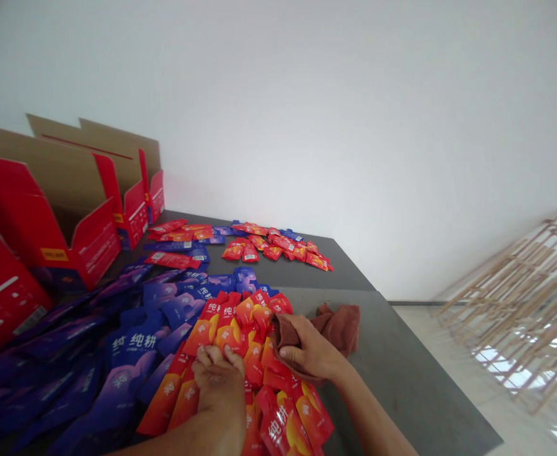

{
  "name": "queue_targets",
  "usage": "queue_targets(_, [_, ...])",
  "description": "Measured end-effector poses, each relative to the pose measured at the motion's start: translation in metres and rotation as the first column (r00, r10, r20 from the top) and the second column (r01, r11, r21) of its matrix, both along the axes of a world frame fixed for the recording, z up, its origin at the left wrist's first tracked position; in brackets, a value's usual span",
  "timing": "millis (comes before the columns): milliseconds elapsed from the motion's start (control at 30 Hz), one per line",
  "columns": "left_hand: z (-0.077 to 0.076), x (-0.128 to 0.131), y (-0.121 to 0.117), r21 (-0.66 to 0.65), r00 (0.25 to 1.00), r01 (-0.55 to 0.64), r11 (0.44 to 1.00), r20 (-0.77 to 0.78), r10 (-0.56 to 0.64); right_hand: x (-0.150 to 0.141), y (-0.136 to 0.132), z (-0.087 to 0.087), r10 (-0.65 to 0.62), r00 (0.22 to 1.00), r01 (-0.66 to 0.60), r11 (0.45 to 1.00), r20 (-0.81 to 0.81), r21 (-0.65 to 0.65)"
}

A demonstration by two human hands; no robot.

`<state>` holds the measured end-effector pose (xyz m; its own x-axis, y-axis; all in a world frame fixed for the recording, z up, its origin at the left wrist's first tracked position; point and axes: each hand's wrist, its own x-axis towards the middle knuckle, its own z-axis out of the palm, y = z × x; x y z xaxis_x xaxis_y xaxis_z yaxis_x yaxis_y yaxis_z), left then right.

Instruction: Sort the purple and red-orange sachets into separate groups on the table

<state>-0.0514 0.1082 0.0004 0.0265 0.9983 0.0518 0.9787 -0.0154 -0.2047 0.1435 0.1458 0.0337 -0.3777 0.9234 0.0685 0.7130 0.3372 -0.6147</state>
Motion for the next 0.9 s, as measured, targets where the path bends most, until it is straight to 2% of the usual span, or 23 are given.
queue_targets(100, [0.001, 0.004, -0.003, 0.024, 0.999, -0.018, 1.0, -0.028, 0.019, 0.003, -0.006, -0.005, 0.029, 0.999, -0.03, 0.999, 0.024, 0.04])
queue_targets(233, [0.003, 0.005, -0.004, 0.04, 0.998, -0.035, 0.999, -0.048, 0.037, -0.006, 0.005, -0.017, -0.11, 0.994, 0.111, 0.99, -0.01, 0.083])
queue_targets(333, [0.005, 0.004, -0.003, 0.051, 0.998, -0.034, 0.998, -0.058, 0.036, -0.012, 0.011, -0.018, -0.133, 0.99, 0.137, 0.985, -0.039, 0.106])
queue_targets(433, [0.008, 0.001, -0.004, 0.052, 0.997, -0.014, 0.999, -0.071, 0.018, 0.0, 0.008, -0.009, -0.129, 0.987, 0.14, 0.983, -0.094, 0.119])
queue_targets(500, [0.01, 0.0, -0.005, 0.048, 0.996, 0.0, 0.999, -0.084, 0.004, 0.019, 0.008, 0.003, -0.154, 0.981, 0.167, 0.981, -0.121, 0.103])
queue_targets(567, [0.012, 0.0, -0.006, 0.044, 0.995, 0.006, 0.999, -0.099, -0.002, 0.045, 0.014, 0.017, -0.233, 0.969, 0.239, 0.968, -0.085, 0.076])
queue_targets(600, [0.012, 0.0, -0.006, 0.045, 0.994, 0.004, 0.999, -0.108, 0.001, 0.058, 0.02, 0.026, -0.299, 0.954, 0.301, 0.95, -0.035, 0.079])
queue_targets(667, [0.013, 0.0, -0.007, 0.055, 0.991, -0.011, 0.998, -0.131, 0.018, 0.084, 0.038, 0.043, -0.462, 0.881, 0.444, 0.882, 0.102, 0.156])
queue_targets(733, [0.013, 0.001, -0.008, 0.072, 0.988, -0.026, 0.997, -0.152, 0.037, 0.104, 0.062, 0.059, -0.623, 0.752, 0.568, 0.779, 0.216, 0.266])
queue_targets(800, [0.012, 0.002, -0.008, 0.09, 0.985, -0.029, 0.996, -0.168, 0.043, 0.115, 0.089, 0.071, -0.717, 0.64, 0.654, 0.697, 0.276, 0.294])
queue_targets(833, [0.011, 0.002, -0.008, 0.101, 0.984, -0.025, 0.995, -0.171, 0.042, 0.118, 0.102, 0.075, -0.736, 0.614, 0.678, 0.677, 0.286, 0.287])
queue_targets(900, [0.008, 0.0, -0.008, 0.116, 0.988, -0.022, 0.993, -0.151, 0.04, 0.116, 0.126, 0.075, -0.74, 0.616, 0.689, 0.672, 0.269, 0.27])
